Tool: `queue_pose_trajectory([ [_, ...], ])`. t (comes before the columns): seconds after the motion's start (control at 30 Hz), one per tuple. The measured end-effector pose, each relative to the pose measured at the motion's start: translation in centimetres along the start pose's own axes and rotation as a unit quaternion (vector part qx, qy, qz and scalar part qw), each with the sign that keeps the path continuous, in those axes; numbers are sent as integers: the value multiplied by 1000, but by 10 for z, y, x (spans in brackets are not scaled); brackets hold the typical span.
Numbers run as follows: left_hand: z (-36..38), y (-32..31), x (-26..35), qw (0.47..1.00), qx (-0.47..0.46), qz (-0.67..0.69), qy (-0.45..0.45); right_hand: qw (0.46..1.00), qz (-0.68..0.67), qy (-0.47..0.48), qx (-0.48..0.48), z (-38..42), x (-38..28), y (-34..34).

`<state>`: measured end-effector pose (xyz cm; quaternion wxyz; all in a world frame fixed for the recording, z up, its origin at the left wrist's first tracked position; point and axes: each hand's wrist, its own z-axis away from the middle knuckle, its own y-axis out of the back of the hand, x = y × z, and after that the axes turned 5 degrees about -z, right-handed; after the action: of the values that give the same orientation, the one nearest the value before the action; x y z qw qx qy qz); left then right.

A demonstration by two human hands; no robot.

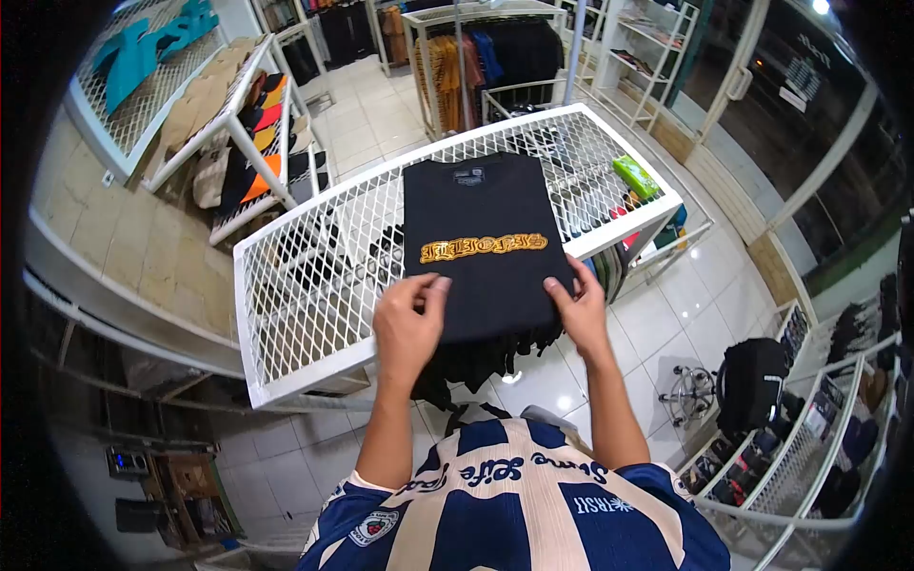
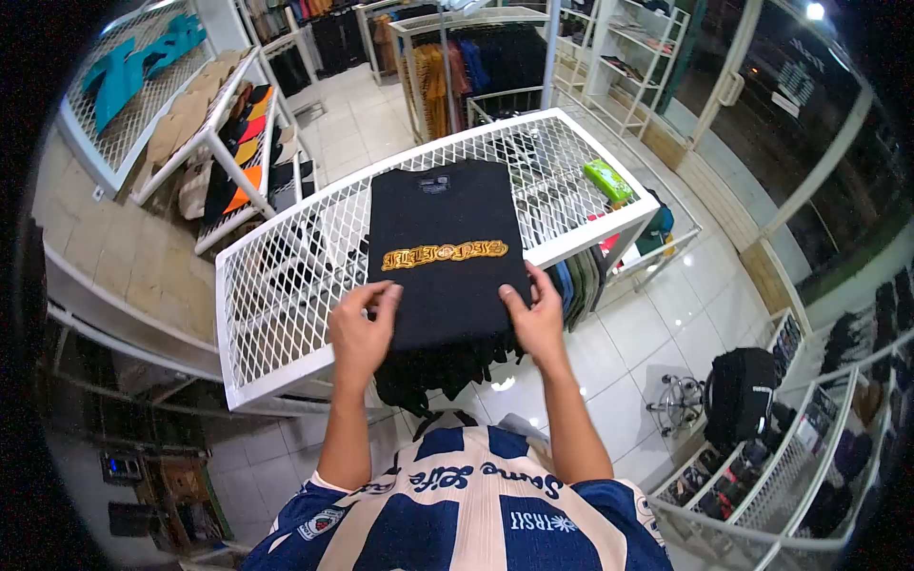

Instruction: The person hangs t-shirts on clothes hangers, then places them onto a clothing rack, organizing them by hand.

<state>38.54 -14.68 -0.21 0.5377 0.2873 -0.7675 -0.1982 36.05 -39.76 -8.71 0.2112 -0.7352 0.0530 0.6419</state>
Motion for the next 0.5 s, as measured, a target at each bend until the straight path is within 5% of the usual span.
queue_pose_trajectory([
  [0.03,-8,-4,-25,995,23,-93,-19,990,125,43,44,-14,14,18],
  [0.1,-14,-7,-37,989,6,-148,-22,981,171,15,89,-23,-14,25],
  [0.2,-10,-25,-40,989,-26,-125,-71,953,259,43,150,-43,-23,39],
  [0.3,-5,-40,-37,991,-13,-111,-70,915,388,21,111,-55,-47,38],
  [0.37,-9,-43,-35,992,-2,-111,-54,824,542,96,134,-65,-40,40],
  [0.5,-31,-49,-30,992,11,-125,15,779,599,151,105,-76,-52,22],
])
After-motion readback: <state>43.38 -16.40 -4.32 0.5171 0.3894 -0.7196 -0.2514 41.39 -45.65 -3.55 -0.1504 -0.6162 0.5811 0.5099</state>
